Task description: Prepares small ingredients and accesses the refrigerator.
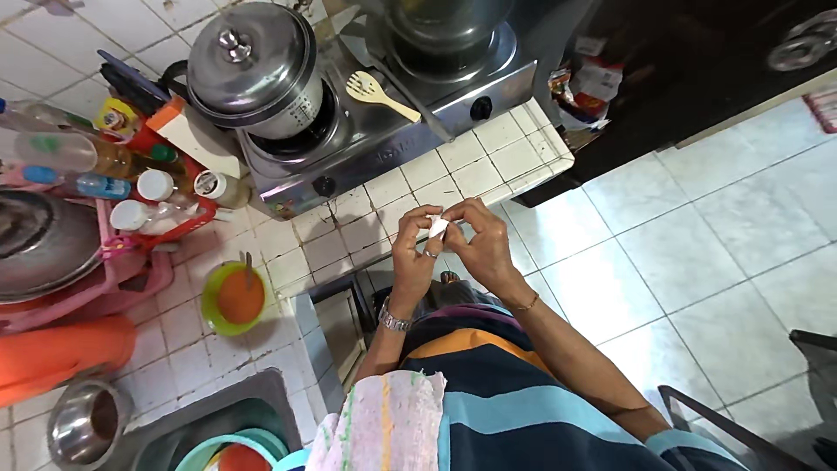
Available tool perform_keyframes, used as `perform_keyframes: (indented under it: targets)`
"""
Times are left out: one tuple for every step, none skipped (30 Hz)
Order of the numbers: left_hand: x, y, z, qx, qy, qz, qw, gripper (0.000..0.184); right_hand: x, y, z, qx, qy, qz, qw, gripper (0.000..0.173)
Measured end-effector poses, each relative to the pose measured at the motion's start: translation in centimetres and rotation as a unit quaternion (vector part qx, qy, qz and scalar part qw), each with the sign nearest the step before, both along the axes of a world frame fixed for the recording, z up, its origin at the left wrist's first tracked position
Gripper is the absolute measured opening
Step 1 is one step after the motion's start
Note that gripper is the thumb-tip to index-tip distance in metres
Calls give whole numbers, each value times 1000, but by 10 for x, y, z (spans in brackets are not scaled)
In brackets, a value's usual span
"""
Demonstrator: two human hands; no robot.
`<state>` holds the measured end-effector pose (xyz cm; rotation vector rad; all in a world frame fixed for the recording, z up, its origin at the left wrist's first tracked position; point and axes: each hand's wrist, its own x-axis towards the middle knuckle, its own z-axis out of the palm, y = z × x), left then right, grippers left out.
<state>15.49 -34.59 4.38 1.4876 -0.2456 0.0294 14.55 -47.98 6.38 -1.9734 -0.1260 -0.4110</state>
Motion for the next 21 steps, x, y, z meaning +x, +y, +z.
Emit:
perform_keyframes:
  targets:
    - [-1, 0, 0, -23, 39, -12, 999, 9, 0, 0, 0, 7, 9, 3, 1000, 8]
    - [-2, -1, 0, -43, 71, -12, 997, 12, 2, 0, 0, 17, 16, 6, 1000, 9]
    - [-3, -3, 0, -52, 88, -2, 995, 14, 3, -1, 0, 23, 26, 6, 999, 9]
    - [-4, -5, 1, -48, 89, 15, 995, 15, 5, -3, 0, 29, 37, 7, 999, 9]
    - [-6, -7, 1, -45, 87, 39, 994, 16, 6, -4, 0, 35, 49, 9, 998, 9]
    - [-7, -9, -1, -44, 80, 64, 994, 15, 7, -3, 0, 38, 56, 9, 998, 9]
    - [-7, -11, -3, -44, 73, 86, 993, 15, 8, -2, 0, 39, 59, 6, 997, 9]
    - [-7, -12, -4, -46, 67, 101, 992, 15, 8, -1, 0, 37, 58, 1, 998, 10]
    - [-7, -11, -5, -47, 64, 109, 991, 15, 9, 0, 0, 34, 58, -5, 998, 10]
    - [-6, -11, -4, -51, 64, 112, 990, 15, 9, 2, 0, 31, 59, -12, 998, 10]
    - [-5, -11, -3, -58, 70, 114, 989, 16, 9, 4, 1, 28, 61, -20, 998, 10]
    - [-4, -11, -2, -69, 83, 114, 988, 18, 9, 5, 2, 24, 60, -26, 998, 10]
    - [-3, -11, -1, -81, 101, 109, 986, 23, 10, 7, 1, 19, 57, -32, 998, 10]
    - [0, -10, -1, -89, 118, 98, 984, 30, 10, 7, 0, 13, 54, -36, 998, 10]
    - [2, -10, -2, -96, 129, 91, 983, 32, 10, 7, -1, 7, 51, -42, 998, 10]
    - [4, -11, -3, -103, 139, 92, 981, 25, 10, 7, -2, 1, 50, -49, 998, 9]
    - [5, -13, -4, -105, 148, 93, 979, 19, 10, 8, -2, -8, 47, -59, 997, 9]
    - [6, -15, -4, -101, 153, 91, 979, 15, 8, 8, -3, -16, 45, -71, 996, 9]
    - [6, -17, -5, -95, 154, 86, 980, 14, 7, 8, -3, -24, 45, -83, 995, 8]
    - [9, -21, -6, -90, 151, 78, 981, 13, 6, 7, -4, -35, 43, -98, 994, 9]
    - [12, -25, -7, -85, 146, 67, 983, 13, 6, 4, -5, -42, 39, -115, 992, 10]
